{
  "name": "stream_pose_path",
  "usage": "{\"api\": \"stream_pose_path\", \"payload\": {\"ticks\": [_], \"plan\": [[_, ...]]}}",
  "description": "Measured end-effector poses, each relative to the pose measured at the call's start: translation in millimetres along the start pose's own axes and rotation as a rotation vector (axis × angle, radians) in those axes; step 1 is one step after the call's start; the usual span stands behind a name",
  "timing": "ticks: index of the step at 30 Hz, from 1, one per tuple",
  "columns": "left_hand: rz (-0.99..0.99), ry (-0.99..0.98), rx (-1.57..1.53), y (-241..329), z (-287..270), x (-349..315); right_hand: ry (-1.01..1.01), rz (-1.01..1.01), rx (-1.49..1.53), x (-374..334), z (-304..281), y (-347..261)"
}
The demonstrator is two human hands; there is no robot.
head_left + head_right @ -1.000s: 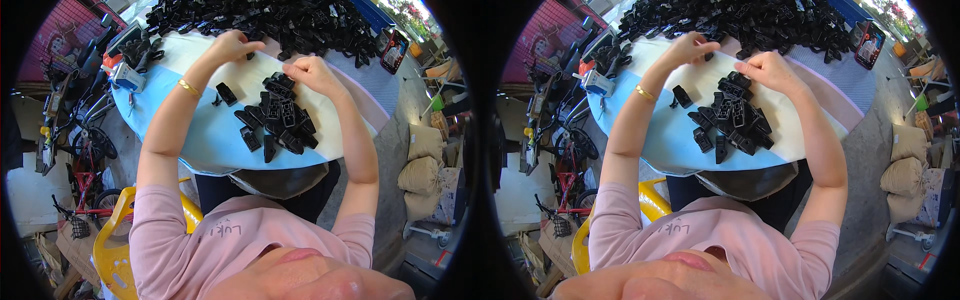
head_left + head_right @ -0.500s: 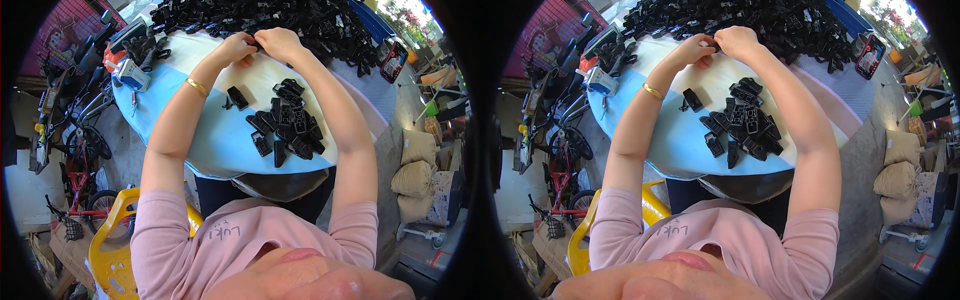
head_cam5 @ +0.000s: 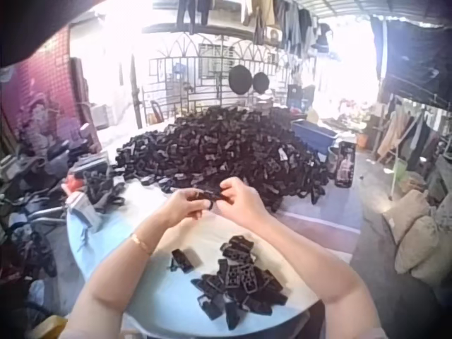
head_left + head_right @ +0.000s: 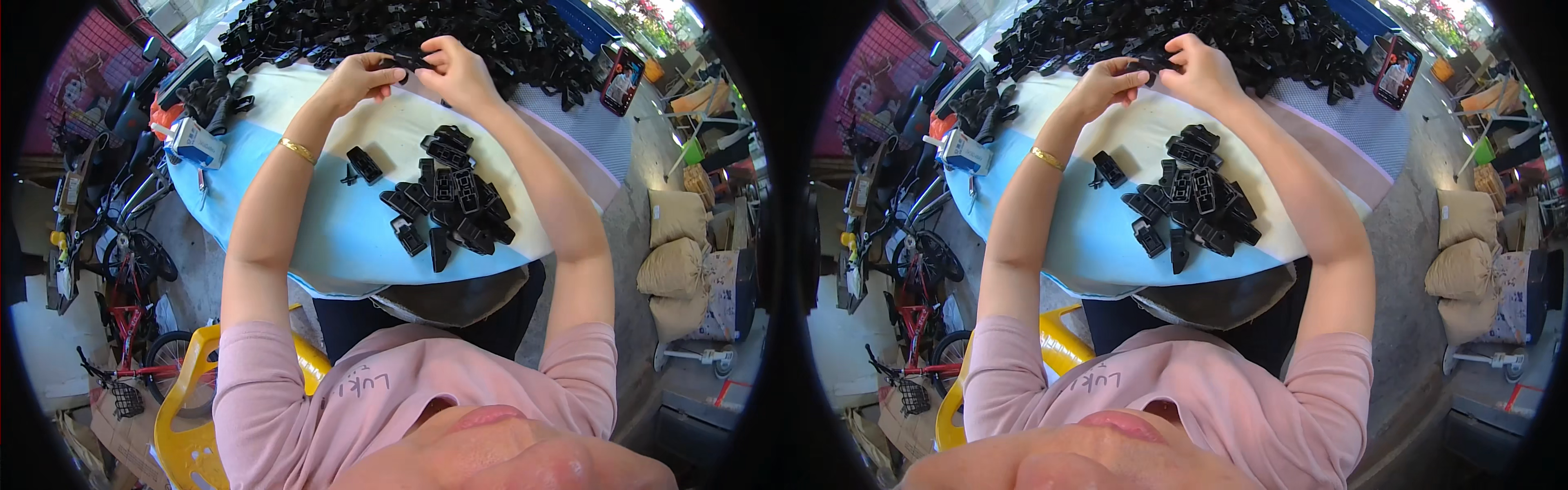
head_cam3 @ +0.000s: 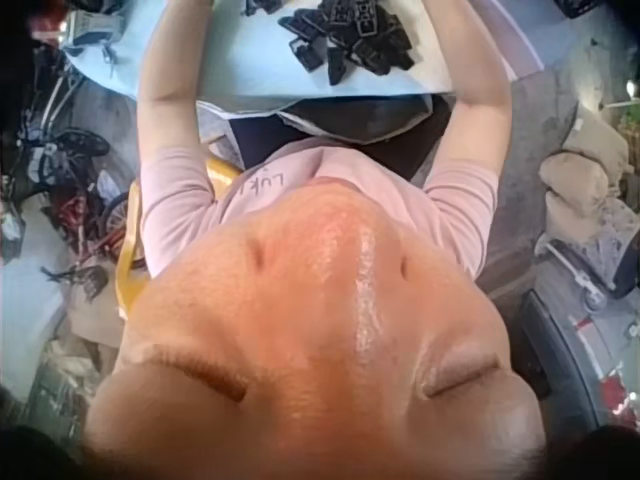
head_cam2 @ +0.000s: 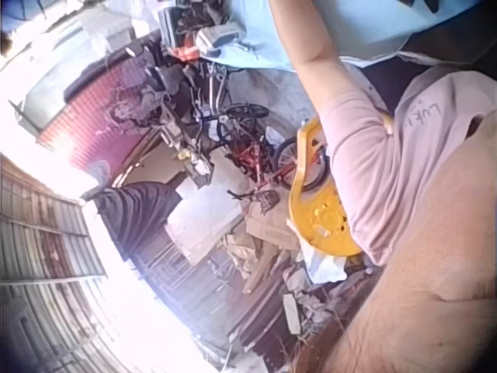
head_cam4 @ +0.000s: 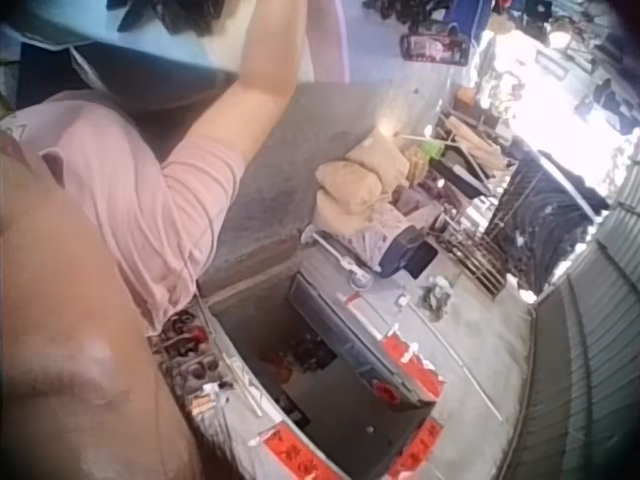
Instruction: Inspecting and sorting small black plastic components on a table.
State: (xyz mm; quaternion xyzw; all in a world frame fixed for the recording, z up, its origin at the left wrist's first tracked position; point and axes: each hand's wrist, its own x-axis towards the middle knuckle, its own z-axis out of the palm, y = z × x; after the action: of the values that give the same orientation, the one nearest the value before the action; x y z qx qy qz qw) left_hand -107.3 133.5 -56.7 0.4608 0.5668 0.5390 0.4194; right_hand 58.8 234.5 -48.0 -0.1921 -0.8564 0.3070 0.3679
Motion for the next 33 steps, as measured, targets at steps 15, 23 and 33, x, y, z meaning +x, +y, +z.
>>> {"api": "stream_pose_path", "payload": {"ticks": [15,23,33], "plan": [[0.102,0.046,-0.225,16.1,62.0,-15.4,0.201,-0.459,-0.238,-37.6,-24.1,1.6],[0.049,-0.037,-0.348,17.3,53.1,-13.7,0.253,-0.528,-0.254,-33.7,-27.8,-0.5],[0.213,-0.509,0.310,42.7,77.1,-41.7,0.217,-0.287,-0.379,-6.1,-77.6,79.7]]}}
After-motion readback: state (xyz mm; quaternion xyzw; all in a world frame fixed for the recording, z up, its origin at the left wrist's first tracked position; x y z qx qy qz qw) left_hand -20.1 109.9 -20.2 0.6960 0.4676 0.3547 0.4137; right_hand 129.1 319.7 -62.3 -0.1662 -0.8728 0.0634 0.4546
